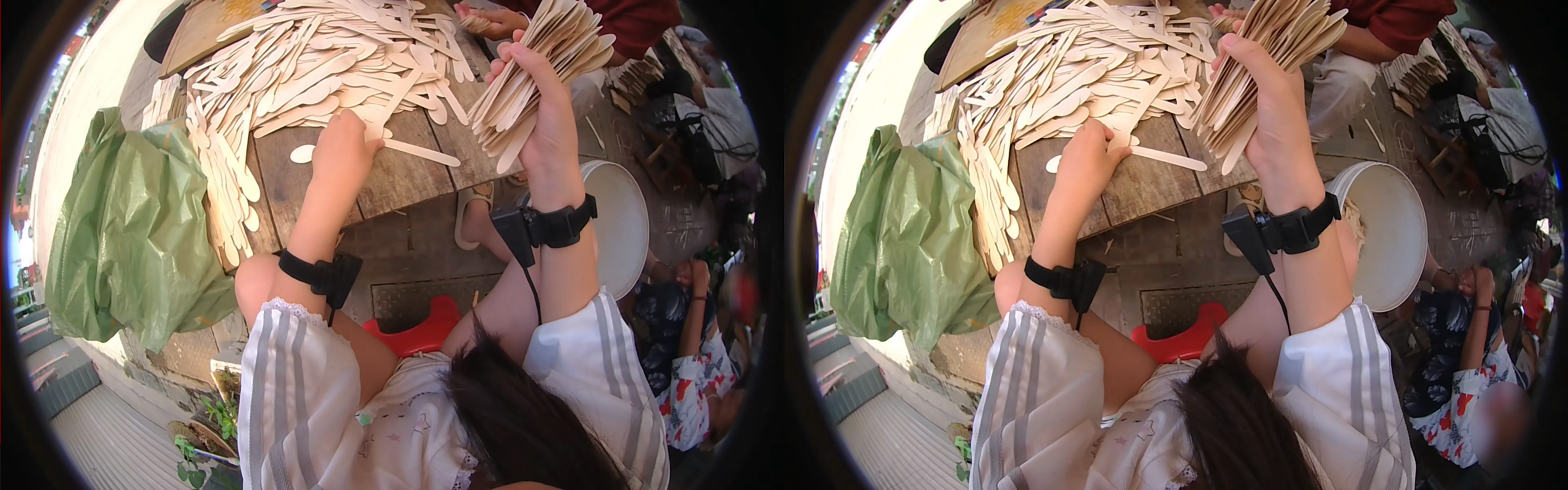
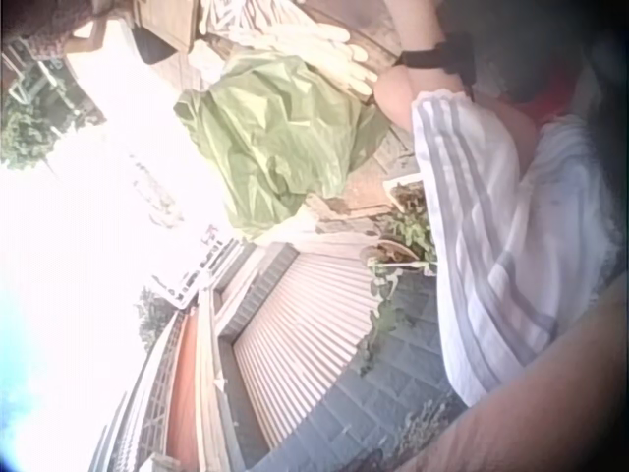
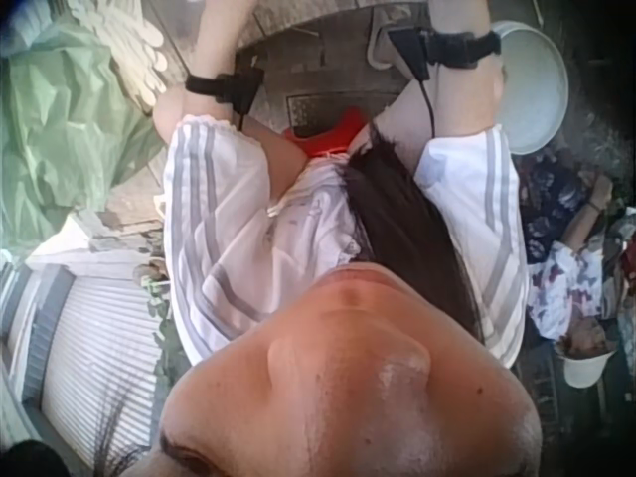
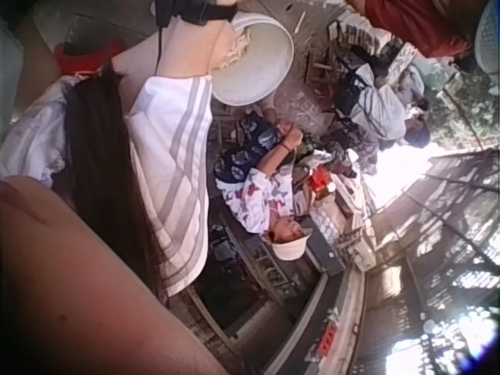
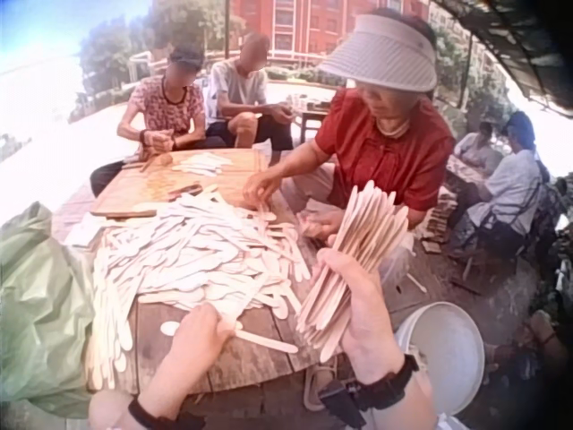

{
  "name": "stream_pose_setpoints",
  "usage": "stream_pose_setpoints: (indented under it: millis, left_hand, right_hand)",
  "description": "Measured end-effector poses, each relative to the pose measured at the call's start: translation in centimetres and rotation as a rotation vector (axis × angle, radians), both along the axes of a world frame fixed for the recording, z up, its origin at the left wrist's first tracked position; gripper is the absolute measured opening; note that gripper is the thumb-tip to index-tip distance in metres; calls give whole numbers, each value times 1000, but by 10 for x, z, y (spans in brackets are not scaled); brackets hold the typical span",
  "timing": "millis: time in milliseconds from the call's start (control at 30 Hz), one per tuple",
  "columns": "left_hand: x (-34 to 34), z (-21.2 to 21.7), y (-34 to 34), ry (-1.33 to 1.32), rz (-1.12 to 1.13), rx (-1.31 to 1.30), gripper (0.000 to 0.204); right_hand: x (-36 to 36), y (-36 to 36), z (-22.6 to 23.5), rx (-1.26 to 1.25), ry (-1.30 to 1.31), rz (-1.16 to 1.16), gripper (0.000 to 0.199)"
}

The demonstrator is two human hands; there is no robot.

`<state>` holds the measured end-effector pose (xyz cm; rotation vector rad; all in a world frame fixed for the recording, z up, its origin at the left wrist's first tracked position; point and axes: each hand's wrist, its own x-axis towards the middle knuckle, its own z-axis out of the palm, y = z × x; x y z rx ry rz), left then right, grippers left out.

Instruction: Sorting and stacking wooden spoons or spatulas at a manufacturing site.

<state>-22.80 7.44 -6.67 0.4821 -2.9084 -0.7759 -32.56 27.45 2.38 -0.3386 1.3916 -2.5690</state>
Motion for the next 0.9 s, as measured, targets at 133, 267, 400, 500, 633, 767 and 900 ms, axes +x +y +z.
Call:
stream_pose_setpoints:
  millis: [133, 267, 400, 500, 633, 767, 900]
  left_hand:
    - [0, 4, -1, 59, -29, -36, 27]
    - [-7, 18, 0, 50, -55, 142, 16]
    - [-15, 38, -4, 277, -254, 348, 15]
    - [-12, 52, -4, 304, -240, 837, 15]
    - [-10, 52, -5, 386, -152, 1052, 11]
    - [-13, 35, -14, 464, -202, 1141, 17]
    - [-18, 55, -19, 433, -120, 987, 25]
  right_hand:
    - [2, -3, 3, 72, 94, 67, 35]
    - [2, -4, -6, 487, 311, 14, 38]
    - [8, -11, -8, 631, 349, 113, 53]
    - [6, -12, -14, 660, 478, 215, 60]
    - [13, -13, -11, 736, 516, 454, 66]
    - [20, -19, -7, 682, 357, 507, 54]
    - [24, -17, -14, 611, 323, 457, 49]
